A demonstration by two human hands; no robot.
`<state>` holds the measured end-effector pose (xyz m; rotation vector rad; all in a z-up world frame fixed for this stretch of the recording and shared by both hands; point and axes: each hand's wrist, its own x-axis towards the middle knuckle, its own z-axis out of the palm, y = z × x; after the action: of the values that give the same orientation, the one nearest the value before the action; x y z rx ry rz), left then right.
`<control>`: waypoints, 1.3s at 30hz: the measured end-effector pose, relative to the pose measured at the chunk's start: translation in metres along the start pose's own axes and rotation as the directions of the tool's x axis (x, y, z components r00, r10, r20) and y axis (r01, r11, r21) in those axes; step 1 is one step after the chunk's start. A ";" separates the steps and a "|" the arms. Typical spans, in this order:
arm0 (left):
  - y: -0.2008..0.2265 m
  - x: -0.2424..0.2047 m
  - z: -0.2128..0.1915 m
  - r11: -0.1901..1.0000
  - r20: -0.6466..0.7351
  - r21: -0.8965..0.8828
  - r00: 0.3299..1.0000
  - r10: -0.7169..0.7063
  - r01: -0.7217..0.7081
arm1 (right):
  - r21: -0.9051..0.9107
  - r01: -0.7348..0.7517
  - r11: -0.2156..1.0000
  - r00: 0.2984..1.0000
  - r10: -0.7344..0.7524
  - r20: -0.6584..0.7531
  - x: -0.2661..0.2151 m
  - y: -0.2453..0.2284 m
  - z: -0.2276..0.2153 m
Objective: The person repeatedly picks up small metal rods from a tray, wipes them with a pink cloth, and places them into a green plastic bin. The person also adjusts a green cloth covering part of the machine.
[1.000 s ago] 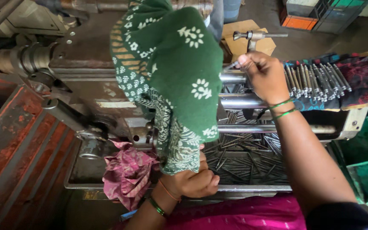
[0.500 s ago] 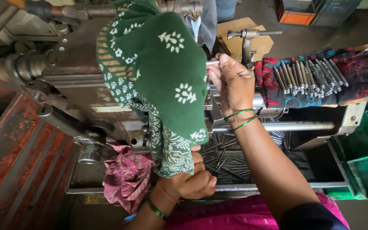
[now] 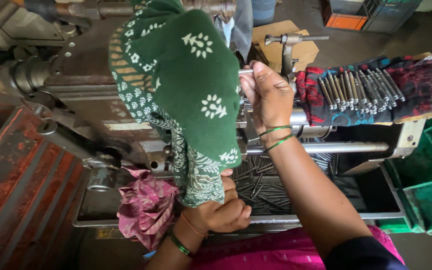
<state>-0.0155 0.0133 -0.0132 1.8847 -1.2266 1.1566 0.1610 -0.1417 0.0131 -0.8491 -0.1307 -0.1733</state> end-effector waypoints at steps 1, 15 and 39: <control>0.000 0.000 0.000 1.000 0.007 0.000 1.000 -0.002 0.002 | -0.013 -0.005 1.000 1.000 0.005 -0.013 0.000 0.001 -0.001; -0.001 -0.001 0.000 1.000 0.022 0.009 1.000 -0.004 0.004 | -0.725 0.083 0.684 0.986 0.051 0.162 -0.008 -0.002 0.010; -0.004 0.002 0.002 0.999 0.057 -0.040 0.998 -0.027 0.029 | -0.362 0.899 -0.247 0.352 0.899 0.260 -0.088 0.090 -0.132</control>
<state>-0.0112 0.0123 -0.0123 1.9098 -1.2417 1.0619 0.0990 -0.1737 -0.1555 -2.9915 -1.6176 0.5763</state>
